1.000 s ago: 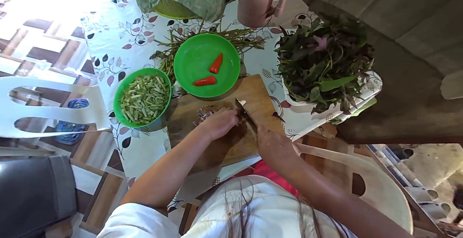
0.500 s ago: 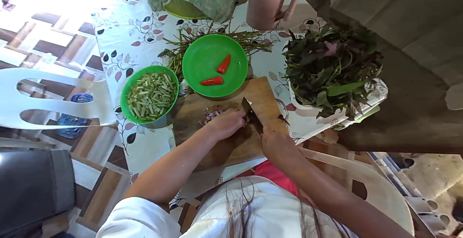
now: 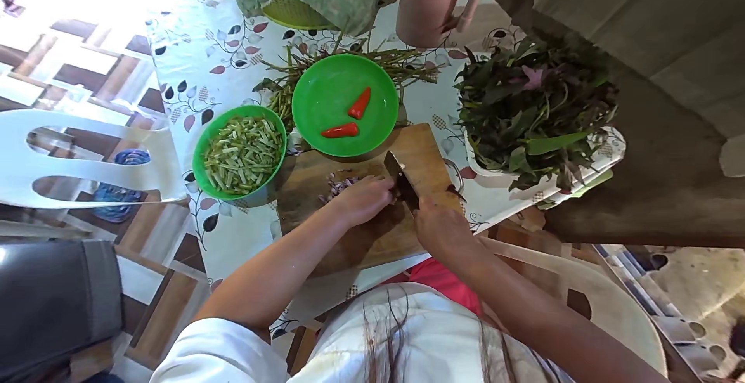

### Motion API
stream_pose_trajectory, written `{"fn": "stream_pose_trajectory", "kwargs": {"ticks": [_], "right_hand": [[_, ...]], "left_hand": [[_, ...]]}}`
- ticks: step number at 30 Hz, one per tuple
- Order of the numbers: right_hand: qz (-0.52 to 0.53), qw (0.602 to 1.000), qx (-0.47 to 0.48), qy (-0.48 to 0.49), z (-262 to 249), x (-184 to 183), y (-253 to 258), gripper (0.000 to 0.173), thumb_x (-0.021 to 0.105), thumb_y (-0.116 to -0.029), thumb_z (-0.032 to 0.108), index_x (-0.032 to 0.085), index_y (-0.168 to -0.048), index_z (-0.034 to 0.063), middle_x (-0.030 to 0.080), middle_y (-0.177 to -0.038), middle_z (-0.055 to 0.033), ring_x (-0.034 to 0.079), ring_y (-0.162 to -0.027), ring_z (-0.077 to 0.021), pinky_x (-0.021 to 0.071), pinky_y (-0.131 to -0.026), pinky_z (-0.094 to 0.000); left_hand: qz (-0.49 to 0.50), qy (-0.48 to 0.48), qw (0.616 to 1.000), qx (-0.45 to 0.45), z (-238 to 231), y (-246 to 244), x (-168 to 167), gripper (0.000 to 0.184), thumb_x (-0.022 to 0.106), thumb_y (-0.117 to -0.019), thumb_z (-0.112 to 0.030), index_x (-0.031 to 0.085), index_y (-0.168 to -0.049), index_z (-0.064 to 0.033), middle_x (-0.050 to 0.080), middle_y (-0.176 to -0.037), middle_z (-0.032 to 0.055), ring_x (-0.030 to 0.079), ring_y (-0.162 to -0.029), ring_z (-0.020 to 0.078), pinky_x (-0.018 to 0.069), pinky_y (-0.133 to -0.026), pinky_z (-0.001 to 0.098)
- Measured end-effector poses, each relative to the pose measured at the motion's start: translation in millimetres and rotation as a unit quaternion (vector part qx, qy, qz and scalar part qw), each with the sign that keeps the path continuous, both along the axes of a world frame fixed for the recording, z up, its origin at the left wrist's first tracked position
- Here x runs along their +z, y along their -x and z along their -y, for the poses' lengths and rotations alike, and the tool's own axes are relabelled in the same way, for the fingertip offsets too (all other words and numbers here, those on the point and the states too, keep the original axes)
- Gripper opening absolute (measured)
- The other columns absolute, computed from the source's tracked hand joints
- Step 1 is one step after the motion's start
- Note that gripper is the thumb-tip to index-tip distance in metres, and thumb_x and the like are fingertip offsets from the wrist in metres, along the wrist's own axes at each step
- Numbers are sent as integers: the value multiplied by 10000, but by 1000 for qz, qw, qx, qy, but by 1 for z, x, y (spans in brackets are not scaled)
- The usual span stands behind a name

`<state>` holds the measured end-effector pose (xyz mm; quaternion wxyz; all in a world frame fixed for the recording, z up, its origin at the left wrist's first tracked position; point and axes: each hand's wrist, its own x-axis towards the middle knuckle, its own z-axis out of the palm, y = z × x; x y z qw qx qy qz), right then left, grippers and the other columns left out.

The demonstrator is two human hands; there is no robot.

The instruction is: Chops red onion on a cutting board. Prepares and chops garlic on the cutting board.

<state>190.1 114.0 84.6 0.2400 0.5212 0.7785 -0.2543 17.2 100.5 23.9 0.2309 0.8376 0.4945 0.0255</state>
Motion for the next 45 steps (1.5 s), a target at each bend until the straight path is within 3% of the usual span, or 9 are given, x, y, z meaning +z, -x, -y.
{"fn": "stream_pose_trajectory", "kwargs": {"ticks": [5, 10, 15, 22, 28, 36, 41, 45], "right_hand": [[-59, 998, -5, -34, 9, 2, -11, 345, 392, -1118, 172, 520, -1320, -78, 685, -1099, -284, 686, -1104, -434, 538, -922, -539], [-25, 1000, -8, -8, 9, 4, -7, 356, 361, -1127, 185, 502, -1339, -63, 679, -1129, -270, 673, -1152, -401, 524, -964, -506], [-3, 1000, -9, -7, 4, -2, 1, 327, 369, -1126, 178, 499, -1330, -42, 673, -1163, -255, 672, -1164, -389, 533, -956, -503], [-24, 1000, -13, -11, 7, 5, -2, 340, 380, -1126, 203, 496, -1331, -42, 680, -1122, -253, 680, -1134, -393, 531, -951, -508], [-3, 1000, -17, 2, 1, -2, 6, 337, 372, -1127, 205, 493, -1325, -39, 678, -1146, -251, 669, -1162, -394, 520, -964, -516], [-62, 998, -19, -20, 4, -2, -4, 314, 410, -1116, 182, 538, -1242, -75, 678, -1089, -273, 678, -1115, -418, 528, -937, -537], [-10, 1000, -18, 4, 0, -2, 9, 331, 389, -1125, 199, 499, -1328, -38, 680, -1141, -255, 673, -1152, -400, 525, -958, -522], [-51, 998, -25, -7, -3, -4, 3, 320, 395, -1121, 186, 530, -1279, -58, 677, -1125, -262, 671, -1141, -406, 520, -955, -536]], "left_hand": [[-1, 17, 1000, 16, 1, -2, 3, 236, 481, -995, 110, 713, -1024, 75, 647, -1265, 217, 609, -1231, 379, 451, -1101, 493], [-17, 20, 1000, 8, -1, -3, 5, 241, 480, -1006, 99, 710, -1068, 59, 643, -1254, 214, 604, -1236, 372, 443, -1111, 475], [4, 5, 1000, 2, 0, -2, 2, 227, 490, -1013, 77, 716, -1035, 61, 655, -1218, 215, 617, -1208, 373, 461, -1080, 491], [-19, 10, 1000, 12, 0, -2, 2, 243, 481, -1014, 79, 706, -1098, 41, 647, -1248, 202, 618, -1216, 354, 462, -1088, 464], [0, 6, 1000, 4, 0, -1, 2, 227, 481, -1019, 73, 708, -1033, 69, 647, -1223, 215, 617, -1203, 370, 460, -1079, 478], [16, 4, 1000, 20, 2, 1, -1, 235, 491, -1001, 95, 715, -1061, 58, 652, -1241, 205, 625, -1199, 369, 476, -1069, 477], [18, -10, 1000, 12, 1, 1, -1, 238, 478, -1003, 102, 712, -1038, 77, 659, -1212, 213, 635, -1181, 373, 475, -1066, 481], [8, -10, 1000, 9, 2, 1, 0, 230, 478, -1018, 79, 708, -1029, 76, 657, -1213, 206, 629, -1189, 366, 473, -1067, 477]]}}
